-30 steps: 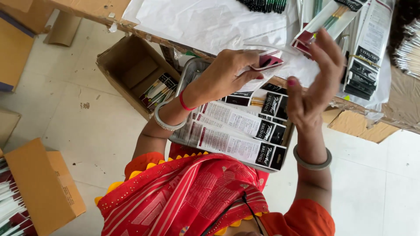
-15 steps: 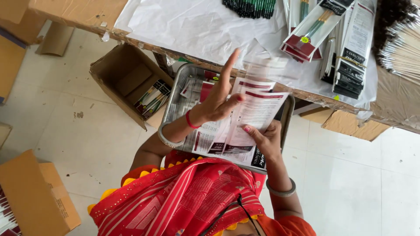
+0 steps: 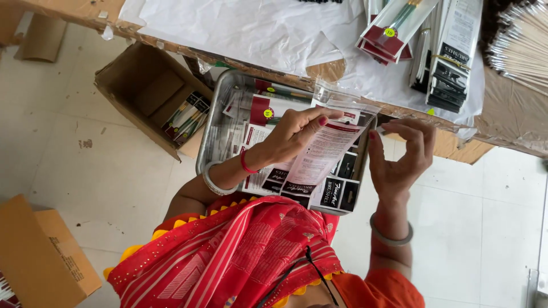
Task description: The person picks up groups of paintbrushes, places them into plastic sleeves, and folds the tops of the sleeves.
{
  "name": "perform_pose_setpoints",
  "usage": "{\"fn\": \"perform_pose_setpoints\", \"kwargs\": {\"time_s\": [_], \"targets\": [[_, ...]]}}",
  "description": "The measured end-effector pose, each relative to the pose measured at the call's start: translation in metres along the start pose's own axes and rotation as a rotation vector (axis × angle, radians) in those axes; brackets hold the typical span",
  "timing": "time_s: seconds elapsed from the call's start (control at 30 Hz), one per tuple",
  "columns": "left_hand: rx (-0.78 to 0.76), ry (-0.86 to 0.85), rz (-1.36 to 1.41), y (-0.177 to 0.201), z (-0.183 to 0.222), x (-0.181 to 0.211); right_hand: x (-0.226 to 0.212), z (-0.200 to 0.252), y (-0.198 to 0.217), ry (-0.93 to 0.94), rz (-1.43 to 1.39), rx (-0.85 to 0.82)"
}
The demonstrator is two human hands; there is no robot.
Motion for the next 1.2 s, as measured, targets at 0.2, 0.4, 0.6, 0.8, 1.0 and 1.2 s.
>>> {"fn": "perform_pose_setpoints", "kwargs": {"time_s": [0.2, 0.4, 0.6, 0.8, 1.0, 1.2], "targets": [[0.051, -0.041, -0.03, -0.01, 0.001, 0.009, -0.081, -0.053, -0.029, 0.577, 0.339, -0.401], [0.078, -0.243, 0.038, -0.019, 0.012, 0.018, -0.048, -0.044, -0.044, 0.623, 0.442, -0.562], [0.041, -0.074, -0.01, -0.009, 0.018, 0.009, 0.057, -0.014, 0.044, -0.069, -0.116, -0.147], [0.084, -0.162, 0.117, 0.02, 0.018, 0.005, 0.11, 0.05, 0.042, -0.314, 0.646, -0.458], [0.075, -0.103, 0.068, 0.019, 0.019, 0.01, 0.032, 0.028, -0.05, -0.572, -0.705, -0.172], [0.134, -0.287, -0.358, 0.051, 0.021, 0.0, 0.062, 0.028, -0.059, -0.3, -0.41, -0.306]]}}
Point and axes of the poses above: each hand's wrist, its own z-axis away from the middle knuckle, its own y-axis out of the back of the hand, x = y × z, the point moved 6 cm from there along -z, towards the middle knuckle, and after that the axes turned 3 degrees about x, right-handed, at the moved point
